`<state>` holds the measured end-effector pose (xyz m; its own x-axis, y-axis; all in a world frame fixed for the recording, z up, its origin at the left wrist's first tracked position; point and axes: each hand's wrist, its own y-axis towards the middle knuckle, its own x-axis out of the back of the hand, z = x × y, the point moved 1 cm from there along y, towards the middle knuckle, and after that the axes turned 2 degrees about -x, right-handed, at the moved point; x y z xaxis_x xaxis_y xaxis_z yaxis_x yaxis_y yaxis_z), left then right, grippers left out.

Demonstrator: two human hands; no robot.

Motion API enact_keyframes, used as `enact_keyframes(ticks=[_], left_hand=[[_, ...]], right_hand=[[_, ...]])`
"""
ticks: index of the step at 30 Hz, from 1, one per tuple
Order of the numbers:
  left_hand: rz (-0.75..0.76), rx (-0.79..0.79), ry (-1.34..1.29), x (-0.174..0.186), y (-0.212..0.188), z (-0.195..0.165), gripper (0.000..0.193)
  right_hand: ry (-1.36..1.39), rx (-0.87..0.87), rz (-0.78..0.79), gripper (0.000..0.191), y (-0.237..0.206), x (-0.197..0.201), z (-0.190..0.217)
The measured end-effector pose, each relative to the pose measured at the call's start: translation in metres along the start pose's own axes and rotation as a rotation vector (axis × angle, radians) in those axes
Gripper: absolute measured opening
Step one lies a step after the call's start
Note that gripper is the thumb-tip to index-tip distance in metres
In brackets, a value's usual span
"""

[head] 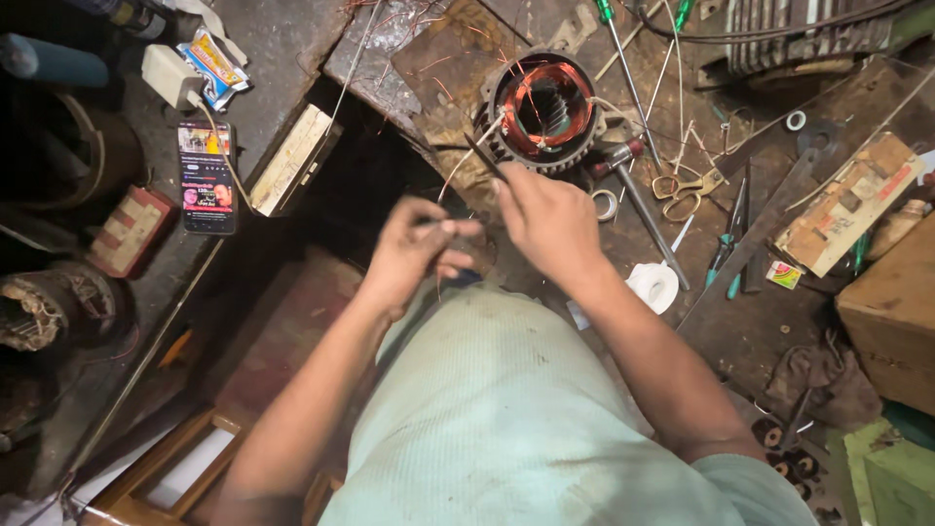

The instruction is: The person works on a stator assembly on a cluttered workbench, handling copper wire and white insulating tape. They retrieve a strip of material from a wooden box, cut it with scissors, and insert it into the stator slots. The person then uses a metal rod to push and adjust the wire inside the stator.

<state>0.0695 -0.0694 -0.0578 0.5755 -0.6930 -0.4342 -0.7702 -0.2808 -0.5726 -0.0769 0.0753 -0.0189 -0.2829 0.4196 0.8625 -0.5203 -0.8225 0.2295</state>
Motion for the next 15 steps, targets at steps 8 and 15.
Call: enact_keyframes(ticks=[8, 15], left_hand=[[-0.192, -0.802, 1.42, -0.007, -0.033, -0.025, 0.029], [-0.17, -0.717, 1.419, -0.013, -0.032, -0.026, 0.029]], right_hand=[[-0.166, 0.035, 0.143, 0.014, 0.006, -0.012, 0.004], [0.068, -0.025, 0.1, 0.012, -0.001, -0.029, -0.013]])
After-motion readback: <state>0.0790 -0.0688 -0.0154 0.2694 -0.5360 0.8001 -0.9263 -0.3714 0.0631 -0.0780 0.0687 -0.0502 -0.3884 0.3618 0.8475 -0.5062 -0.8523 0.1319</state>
